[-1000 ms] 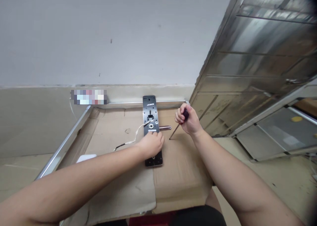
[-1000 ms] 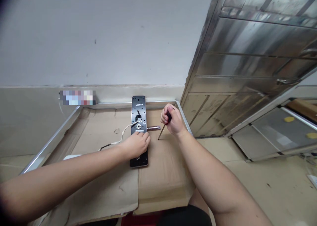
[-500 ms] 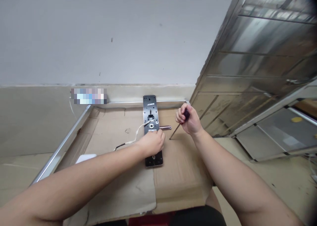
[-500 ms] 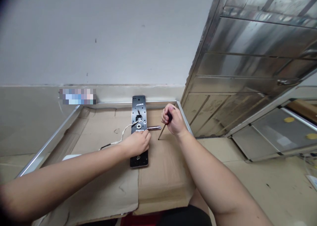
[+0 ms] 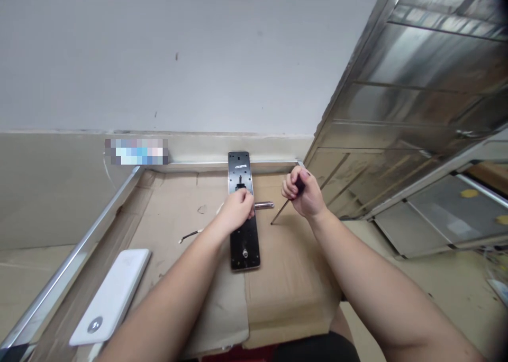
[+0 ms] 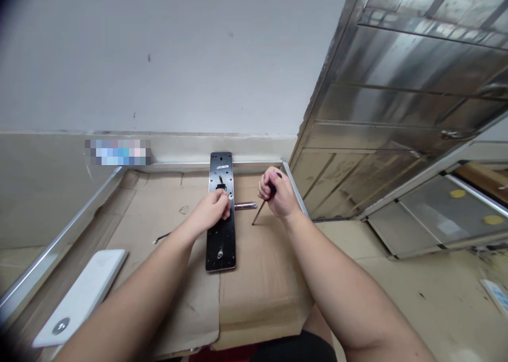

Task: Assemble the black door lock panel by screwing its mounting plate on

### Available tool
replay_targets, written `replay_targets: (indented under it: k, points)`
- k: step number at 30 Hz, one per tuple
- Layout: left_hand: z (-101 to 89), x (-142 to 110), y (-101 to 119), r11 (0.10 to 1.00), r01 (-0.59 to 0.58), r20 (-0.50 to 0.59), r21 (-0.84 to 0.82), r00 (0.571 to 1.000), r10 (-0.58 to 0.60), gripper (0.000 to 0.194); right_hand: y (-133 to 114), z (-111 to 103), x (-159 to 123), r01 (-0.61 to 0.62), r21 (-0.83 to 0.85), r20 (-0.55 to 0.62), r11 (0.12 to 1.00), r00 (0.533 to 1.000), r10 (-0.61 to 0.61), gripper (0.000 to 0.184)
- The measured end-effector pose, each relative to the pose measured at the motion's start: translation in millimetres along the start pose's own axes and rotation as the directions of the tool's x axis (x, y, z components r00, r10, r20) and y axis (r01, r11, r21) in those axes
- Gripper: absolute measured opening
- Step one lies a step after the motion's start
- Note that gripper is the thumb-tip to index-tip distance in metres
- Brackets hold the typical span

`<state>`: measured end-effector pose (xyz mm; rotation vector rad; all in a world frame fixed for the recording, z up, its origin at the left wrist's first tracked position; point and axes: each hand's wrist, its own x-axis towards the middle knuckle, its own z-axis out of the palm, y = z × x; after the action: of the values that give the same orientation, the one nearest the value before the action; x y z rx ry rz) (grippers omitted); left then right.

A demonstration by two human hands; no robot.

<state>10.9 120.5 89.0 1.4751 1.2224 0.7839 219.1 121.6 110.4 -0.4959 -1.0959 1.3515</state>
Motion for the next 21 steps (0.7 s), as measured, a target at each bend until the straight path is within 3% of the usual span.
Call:
replay_targets:
  k: [5, 9, 16, 21]
  points:
    - [4.3, -1, -4, 0.960, 0.133, 0.074, -0.247, 0.990, -0.118, 0.017, 0, 1, -1, -0.005, -0.003, -0.002, 1.000, 1.000, 0.005, 0.029]
    - [-2.1, -9, -5, 0.849, 0.233, 0.161, -0.474, 0.971, -0.176, 0.016, -1, 4, -2, 0.010, -0.018, 0.006, 1.000, 1.000, -0.010, 0.028]
    - [-10.3, -16, -16, 0.817, 0.129, 0.189, -0.562, 0.982, -0.025, 0.035, -1, 8, -6, 0.005, -0.117, 0.031, 0.993, 1.000, -0.001, 0.025]
    - [-12.9, -18, -24, 0.793, 0.141, 0.187, -0.593, 0.982, -0.034, 0.040, -9, 2, -9, 0.070, -0.423, 0.096, 0.903, 0.995, -0.032, 0.023]
